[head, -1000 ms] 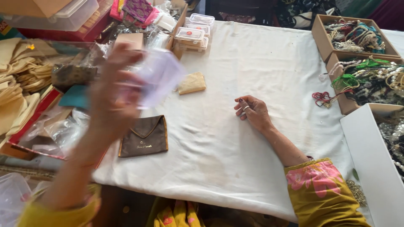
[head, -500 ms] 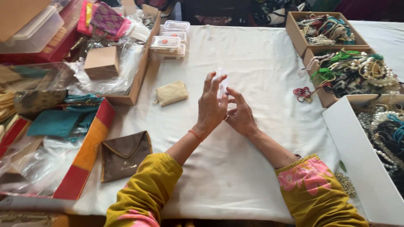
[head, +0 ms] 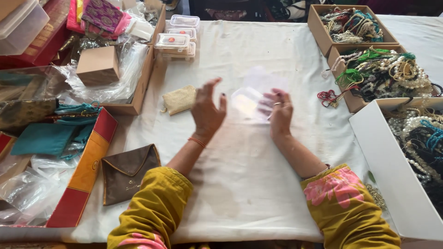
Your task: Packing necklaces and other jewelry items into small protective bags and plastic containers.
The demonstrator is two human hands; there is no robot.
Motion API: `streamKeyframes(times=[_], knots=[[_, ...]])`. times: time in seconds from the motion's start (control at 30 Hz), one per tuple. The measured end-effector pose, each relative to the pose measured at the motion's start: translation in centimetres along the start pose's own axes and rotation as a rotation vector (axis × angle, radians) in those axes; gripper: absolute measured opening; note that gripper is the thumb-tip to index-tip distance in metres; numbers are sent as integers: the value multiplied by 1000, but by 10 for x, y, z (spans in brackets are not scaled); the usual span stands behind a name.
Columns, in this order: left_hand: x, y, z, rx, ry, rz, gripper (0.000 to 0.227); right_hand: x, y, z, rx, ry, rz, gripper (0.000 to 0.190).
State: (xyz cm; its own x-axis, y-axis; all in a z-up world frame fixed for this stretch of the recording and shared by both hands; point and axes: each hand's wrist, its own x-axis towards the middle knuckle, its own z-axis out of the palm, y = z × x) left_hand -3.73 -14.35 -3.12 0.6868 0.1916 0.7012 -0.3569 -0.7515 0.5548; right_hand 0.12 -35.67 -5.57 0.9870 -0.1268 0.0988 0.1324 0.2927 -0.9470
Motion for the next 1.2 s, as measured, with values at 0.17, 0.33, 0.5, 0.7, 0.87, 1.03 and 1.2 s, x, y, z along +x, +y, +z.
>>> streamKeyframes(times=[0.17,0.33,0.5,0.7,0.87,1.03,1.2], knots=[[16,-90,-3,330,-49,-163,54,15,2,-16,60,107,-17,23],[24,-116,-26,545,-244,-386,69,-3,-13,1,-87,-75,-53,22],[39,-91,-62,514,-552,-578,56,-6,2,-2,-287,-437,-259,47],[48,-82,-81,505,-577,-638,55,-8,-1,4,-271,-370,-101,21],[51,-91,-80,414,-544,-682,64,-10,-8,5,-292,-360,-127,22],[57,-85,-80,292,-562,-728,59,-8,-9,4,-223,-287,-98,21],[52,-100,-68,-111,-617,-595,46,-6,-10,3,-161,-237,-33,21]])
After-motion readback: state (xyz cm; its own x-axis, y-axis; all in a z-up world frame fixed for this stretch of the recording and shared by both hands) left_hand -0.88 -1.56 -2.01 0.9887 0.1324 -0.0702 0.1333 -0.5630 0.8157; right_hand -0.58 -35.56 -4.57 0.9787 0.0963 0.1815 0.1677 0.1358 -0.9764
